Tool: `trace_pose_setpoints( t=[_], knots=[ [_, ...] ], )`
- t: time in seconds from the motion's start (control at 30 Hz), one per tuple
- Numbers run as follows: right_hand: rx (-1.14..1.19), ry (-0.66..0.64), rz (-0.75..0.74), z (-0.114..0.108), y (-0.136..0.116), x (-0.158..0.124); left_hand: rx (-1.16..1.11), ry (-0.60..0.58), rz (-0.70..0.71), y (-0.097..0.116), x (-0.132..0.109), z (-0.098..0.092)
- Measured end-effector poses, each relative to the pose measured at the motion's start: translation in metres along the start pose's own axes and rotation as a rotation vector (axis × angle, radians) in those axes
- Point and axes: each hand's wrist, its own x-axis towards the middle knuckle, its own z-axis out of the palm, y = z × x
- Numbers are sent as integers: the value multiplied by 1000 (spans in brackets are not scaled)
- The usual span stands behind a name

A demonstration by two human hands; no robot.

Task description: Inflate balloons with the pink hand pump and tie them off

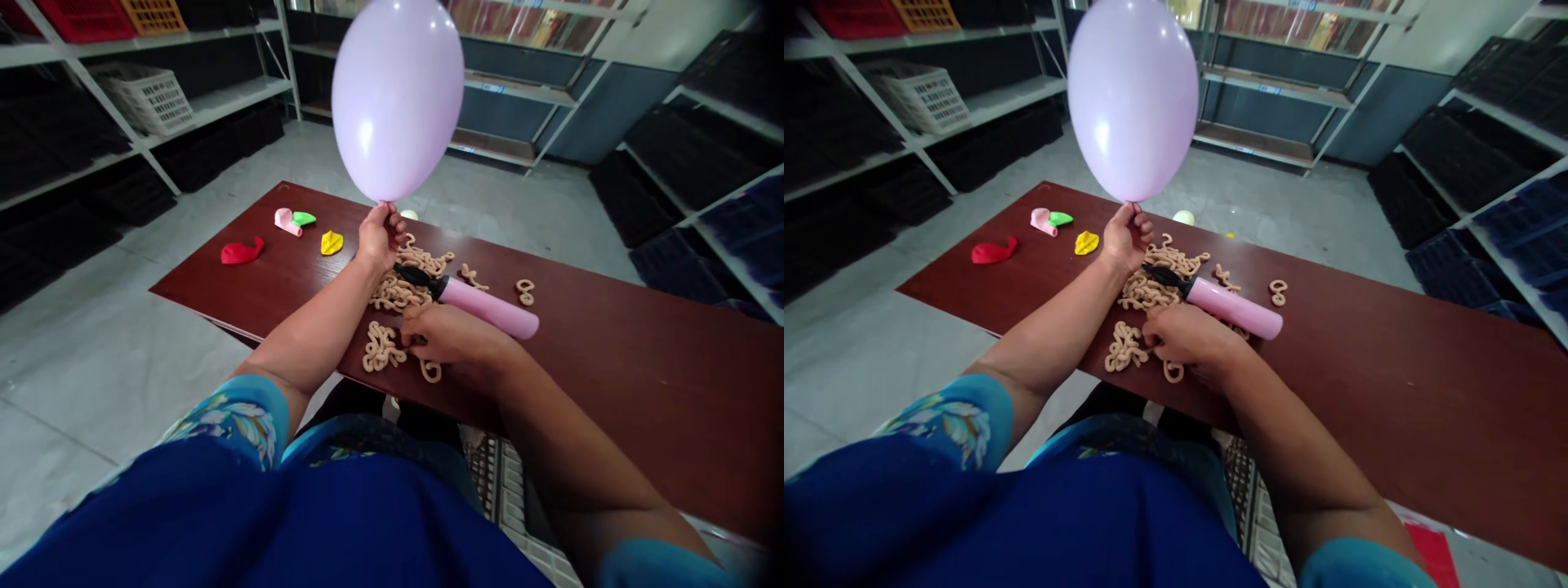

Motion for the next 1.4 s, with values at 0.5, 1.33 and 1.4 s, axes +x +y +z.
trace_pose_setpoints(
  t=[0.5,1.33,1.4],
  knots=[
    [1091,855,76,-17,31,-13,25,-182,-103,-4,-9,3],
    [60,1045,95,-37,46,-35,349,-432,-269,-24,-31,9],
    [-122,972,143,-34,47,-31,373,-448,-264,-28,-33,9]
  ],
)
